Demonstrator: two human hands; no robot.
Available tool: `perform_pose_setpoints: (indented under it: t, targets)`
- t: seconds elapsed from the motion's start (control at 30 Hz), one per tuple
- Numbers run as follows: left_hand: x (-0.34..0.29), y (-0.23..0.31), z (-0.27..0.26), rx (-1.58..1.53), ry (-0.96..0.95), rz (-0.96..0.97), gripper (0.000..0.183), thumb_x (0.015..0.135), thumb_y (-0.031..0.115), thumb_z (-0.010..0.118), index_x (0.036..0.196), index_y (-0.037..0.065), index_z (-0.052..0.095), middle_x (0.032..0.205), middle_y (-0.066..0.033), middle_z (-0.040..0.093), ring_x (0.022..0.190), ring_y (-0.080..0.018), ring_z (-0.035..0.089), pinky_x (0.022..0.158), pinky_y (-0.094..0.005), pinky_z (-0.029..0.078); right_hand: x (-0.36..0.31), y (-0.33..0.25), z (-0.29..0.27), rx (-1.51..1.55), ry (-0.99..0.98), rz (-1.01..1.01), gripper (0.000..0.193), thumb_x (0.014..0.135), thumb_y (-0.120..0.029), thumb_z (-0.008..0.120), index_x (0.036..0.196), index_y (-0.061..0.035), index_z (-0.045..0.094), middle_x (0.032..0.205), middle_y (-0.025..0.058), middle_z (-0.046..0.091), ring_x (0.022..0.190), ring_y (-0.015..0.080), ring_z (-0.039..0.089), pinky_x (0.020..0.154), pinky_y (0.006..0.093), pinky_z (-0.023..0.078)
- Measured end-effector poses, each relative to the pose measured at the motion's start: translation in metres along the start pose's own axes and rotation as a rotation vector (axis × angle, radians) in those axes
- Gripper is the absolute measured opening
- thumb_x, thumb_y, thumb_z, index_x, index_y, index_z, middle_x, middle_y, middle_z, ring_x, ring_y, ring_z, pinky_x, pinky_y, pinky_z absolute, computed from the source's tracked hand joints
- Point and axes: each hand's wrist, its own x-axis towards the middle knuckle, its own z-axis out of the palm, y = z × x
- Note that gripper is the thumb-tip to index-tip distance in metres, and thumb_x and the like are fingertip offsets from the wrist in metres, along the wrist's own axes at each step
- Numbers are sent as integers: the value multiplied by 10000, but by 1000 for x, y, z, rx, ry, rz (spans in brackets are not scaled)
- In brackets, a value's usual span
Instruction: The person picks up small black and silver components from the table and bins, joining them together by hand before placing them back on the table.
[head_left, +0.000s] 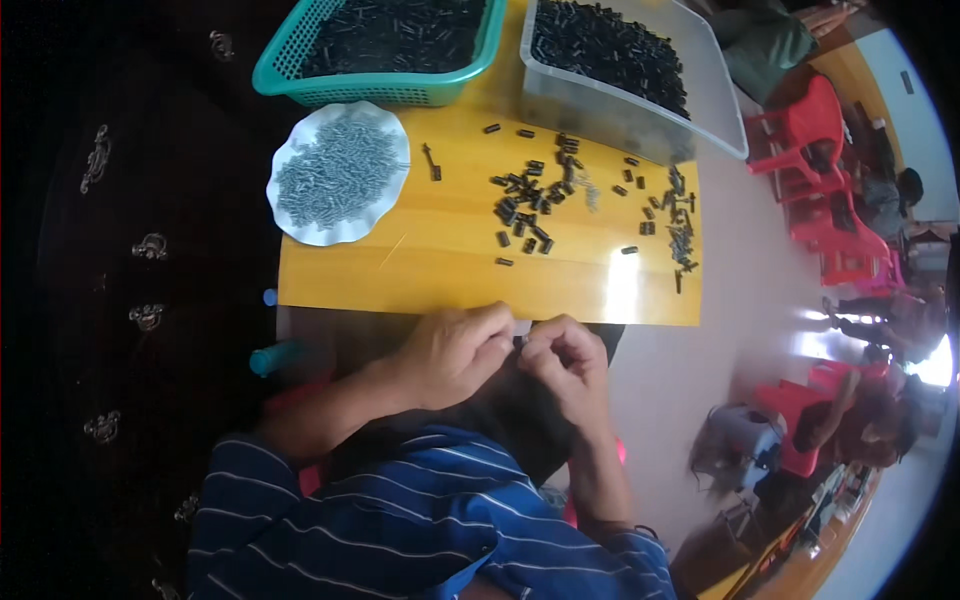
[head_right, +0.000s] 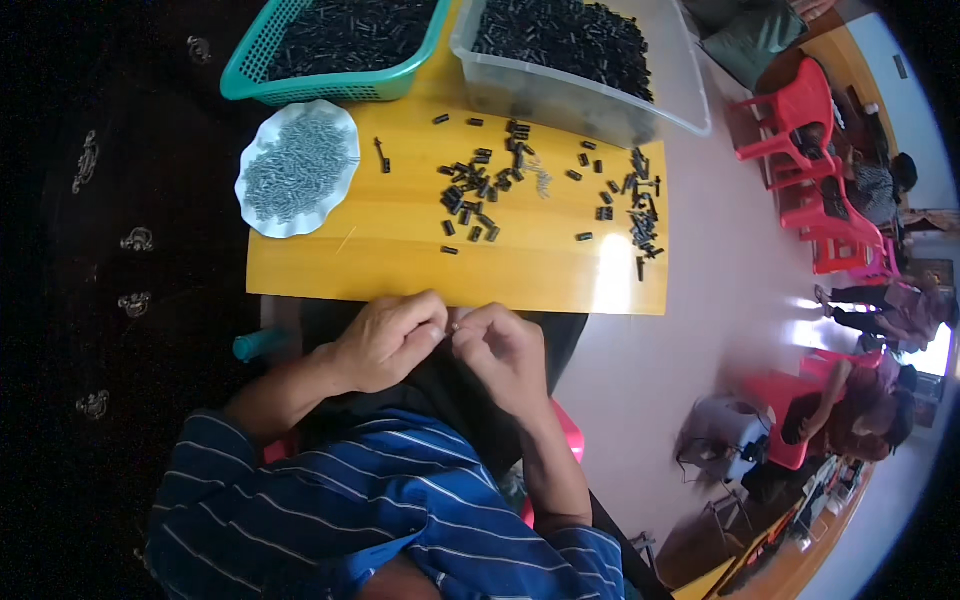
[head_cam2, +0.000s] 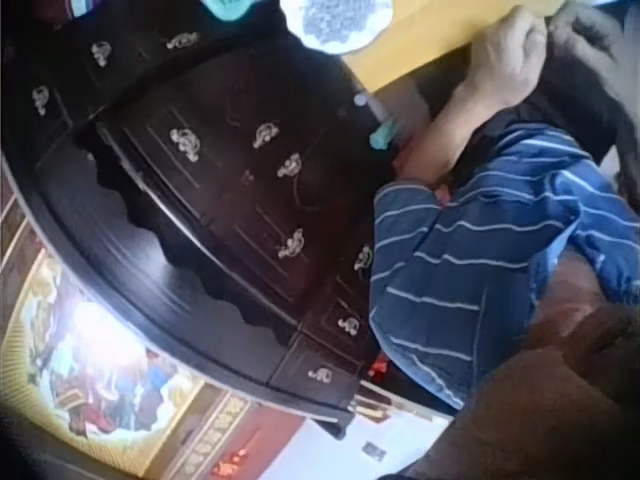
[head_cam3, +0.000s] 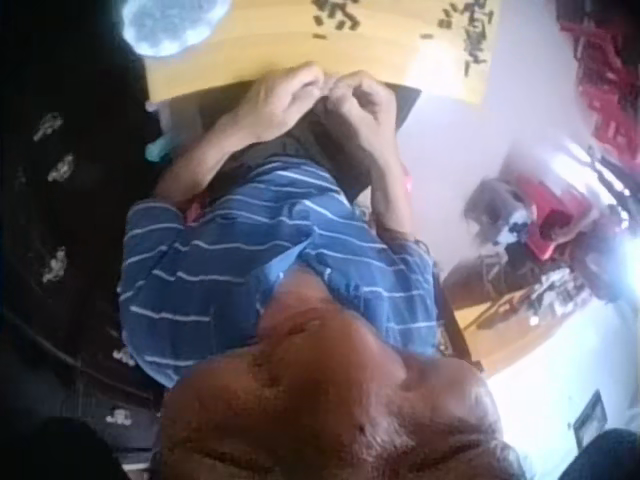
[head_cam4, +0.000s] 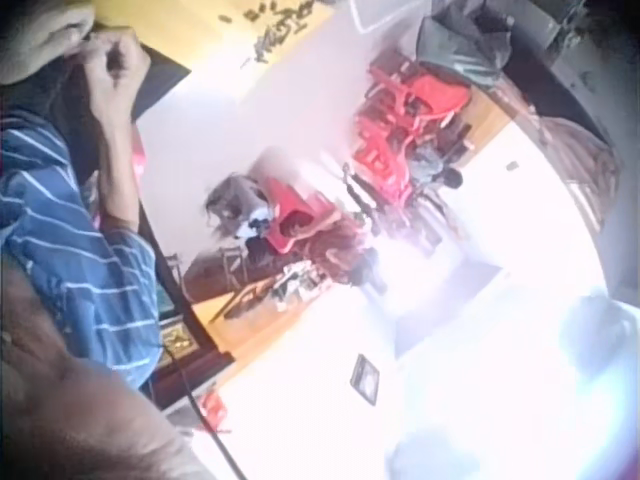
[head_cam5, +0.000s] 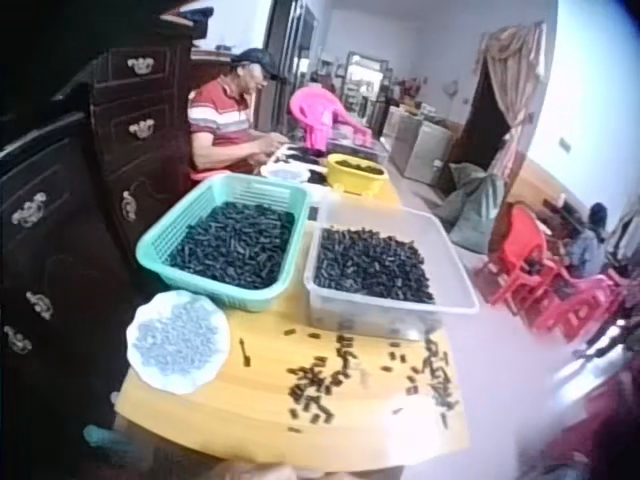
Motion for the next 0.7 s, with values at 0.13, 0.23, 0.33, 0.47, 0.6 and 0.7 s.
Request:
perform_pose_setpoints:
  t: [0.13, 0.23, 0.33, 0.47, 0.6, 0.7]
  targets:
    - [3, 0, 1, -22, 34, 20, 34, 927, 55, 589, 914, 29, 572, 794, -136, 648, 714, -330, 651, 657, -405, 499, 11, -2, -14, -104, 217, 35, 62, 940, -47, 644, 914, 10, 644, 772, 36, 656, 733, 86, 595, 696, 251, 486]
    - [2, 2, 1, -27, 107, 86, 42, 909, 40, 615, 928, 32, 579, 798, -128, 654, 722, -329, 657, 661, -396, 508, 27, -25, -14, -732, 343, -43, 49, 907, -59, 654, 928, -16, 659, 699, 65, 630, 665, 98, 591, 663, 249, 479]
    - [0, 3, 3, 3, 99, 97, 66, 895, 35, 637, 938, 38, 587, 805, -126, 658, 728, -330, 666, 658, -396, 515, 62, -14, -41, -1009, 349, -254, 88, 867, -118, 696, 855, -45, 649, 699, 134, 657, 620, 251, 653, 605, 330, 506]
    - [1, 4, 1, 20, 89, 124, 62, 898, 44, 635, 937, 43, 588, 816, -132, 666, 735, -334, 672, 651, -403, 520, 98, -16, -51, -1271, 278, -298, 171, 872, -201, 696, 808, -54, 639, 759, 173, 695, 693, 367, 683, 618, 448, 529]
    - [1, 3, -1, 54, 104, 114, 48, 901, 49, 629, 925, 43, 588, 815, -136, 672, 734, -342, 676, 653, -414, 527, 114, -14, -45, -1426, 215, -257, 116, 888, -164, 685, 896, -50, 703, 755, 136, 719, 668, 322, 701, 630, 406, 548]
    - [0, 1, 0, 62, 100, 111, 42, 903, 50, 627, 919, 44, 589, 805, -134, 671, 727, -346, 675, 649, -417, 528, 111, -13, -43, -1343, 241, -206, 154, 891, -193, 654, 821, -56, 651, 800, 187, 702, 774, 366, 703, 678, 467, 547]
